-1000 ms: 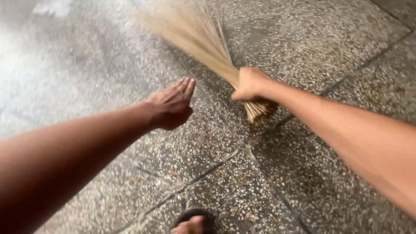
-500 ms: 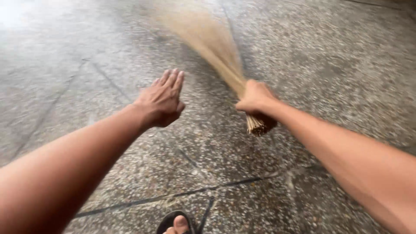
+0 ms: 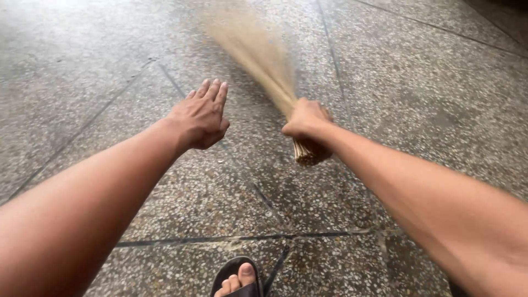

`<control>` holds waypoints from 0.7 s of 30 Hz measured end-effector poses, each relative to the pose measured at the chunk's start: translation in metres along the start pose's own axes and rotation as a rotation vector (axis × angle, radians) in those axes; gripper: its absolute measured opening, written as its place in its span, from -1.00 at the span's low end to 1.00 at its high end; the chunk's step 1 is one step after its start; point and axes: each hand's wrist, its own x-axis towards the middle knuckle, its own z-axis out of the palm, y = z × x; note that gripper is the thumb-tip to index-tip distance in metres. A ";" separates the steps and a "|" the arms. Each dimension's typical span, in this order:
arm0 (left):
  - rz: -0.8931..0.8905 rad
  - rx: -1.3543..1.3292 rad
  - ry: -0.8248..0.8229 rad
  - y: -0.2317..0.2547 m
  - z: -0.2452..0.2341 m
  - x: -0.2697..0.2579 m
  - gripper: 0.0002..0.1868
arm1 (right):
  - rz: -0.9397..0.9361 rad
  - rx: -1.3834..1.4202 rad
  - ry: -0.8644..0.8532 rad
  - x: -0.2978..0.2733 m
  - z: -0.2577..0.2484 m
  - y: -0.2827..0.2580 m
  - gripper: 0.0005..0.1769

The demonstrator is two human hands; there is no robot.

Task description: Tying a bundle of broomsticks and sweeping a tiled floor.

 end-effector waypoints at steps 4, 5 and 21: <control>-0.071 -0.030 0.012 -0.022 -0.008 -0.018 -0.19 | 0.134 0.164 -0.041 0.036 0.070 -0.013 -0.43; -0.097 -0.037 -0.002 -0.027 -0.008 -0.022 -0.19 | 0.011 0.035 -0.052 0.026 0.081 -0.020 -0.33; -0.091 0.194 -0.281 -0.098 0.018 -0.135 -0.19 | -0.307 -0.240 -0.132 -0.002 0.098 -0.129 -0.32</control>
